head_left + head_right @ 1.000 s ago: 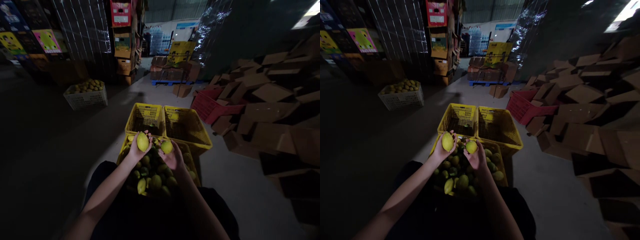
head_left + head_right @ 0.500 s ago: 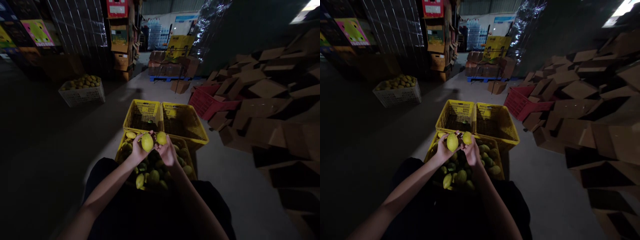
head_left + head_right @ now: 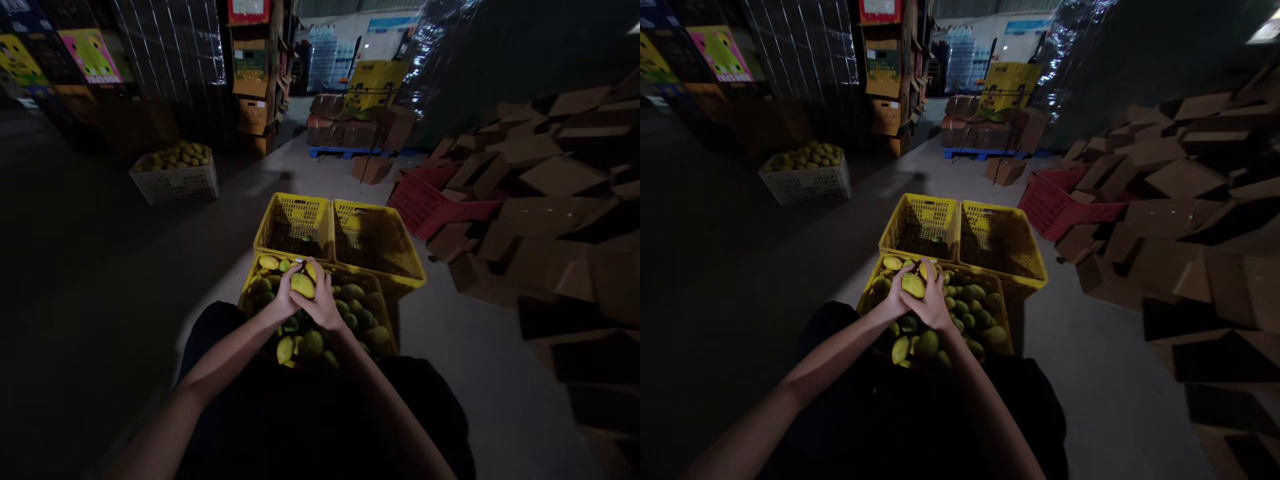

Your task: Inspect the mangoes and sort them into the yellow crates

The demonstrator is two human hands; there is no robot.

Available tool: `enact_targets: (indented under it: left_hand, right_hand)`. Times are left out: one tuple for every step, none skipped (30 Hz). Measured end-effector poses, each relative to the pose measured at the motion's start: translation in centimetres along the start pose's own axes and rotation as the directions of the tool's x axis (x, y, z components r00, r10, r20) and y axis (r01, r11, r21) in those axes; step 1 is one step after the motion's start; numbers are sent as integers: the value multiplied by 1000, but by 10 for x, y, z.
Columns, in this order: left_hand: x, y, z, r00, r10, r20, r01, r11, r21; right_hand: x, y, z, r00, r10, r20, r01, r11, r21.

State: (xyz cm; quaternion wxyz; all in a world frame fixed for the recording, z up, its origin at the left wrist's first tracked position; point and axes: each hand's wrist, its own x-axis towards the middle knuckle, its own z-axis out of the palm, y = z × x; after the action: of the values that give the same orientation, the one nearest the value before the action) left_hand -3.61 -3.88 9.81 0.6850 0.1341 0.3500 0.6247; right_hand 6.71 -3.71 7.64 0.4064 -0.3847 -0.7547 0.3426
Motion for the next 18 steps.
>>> enact_targets:
  left_hand:
    - [1,0,-1,1000,14,-14,-14,1000,-2]
    - [2,0,-2,1000,26,-18,-26,1000,0]
    - [3,-1,-4,999,36,-17,-36,999,6]
    - [4,-2,-5,999,43,-12,-43,999,15]
    - [4,-2,-6,999,43,-7,-43,999,29]
    - [4,-3,-8,999,39,-1,-39,998,46]
    - [4,-4,-9,999,33,5,-33,997,64]
    - [4,-4,-10,1000,24,11,-24,996,81]
    - [3,-5,-12,1000,11,19,-13,996,92]
    - [3,-6,-13,1000,-3,24,1,995,99]
    - [3,-6,-14,999,-17,27,14,994,107]
    - [3,-6,-14,999,-35,32,31,993,118]
    - [4,-5,-15,998,-60,37,54,990,131]
    - [4,-5,-15,995,-88,38,81,986,143]
    - [5,-3,-15,993,-113,39,106,983,151]
    - [6,-1,-15,991,-129,40,121,981,155]
    - [7,2,-16,992,-124,34,117,981,157]
    - [8,6,-16,995,-96,22,92,983,157]
  right_hand:
    - [-1,-1,0,999,-39,15,40,997,-64]
    - [-1,-2,0,997,-68,31,71,993,-96]
    - [-1,-2,-1,995,-87,46,92,989,-112]
    - [-2,-1,-1,993,-100,63,107,987,-120]
    - [-2,0,-1,990,-112,82,121,985,-123]
    - [-3,2,-1,987,-124,98,136,983,-123]
    - [-4,3,-1,985,-137,109,150,981,-120]
    - [-5,5,-1,982,-151,113,164,980,-114]
    - [-6,7,-1,980,-166,114,178,978,-105]
    - [-7,9,-1,977,-182,113,192,977,-95]
    - [-7,10,0,975,-194,111,204,975,-83]
    - [-8,11,1,973,-204,103,212,975,-69]
    - [-9,11,1,974,-208,90,213,976,-51]
    - [-11,10,1,976,-204,75,207,978,-29]
    - [-12,9,1,979,-197,56,197,980,-2]
    - [-13,6,0,982,-186,32,185,982,28]
    - [-14,4,-2,985,-172,2,171,983,60]
    - [-15,2,-6,988,-151,-31,153,984,89]
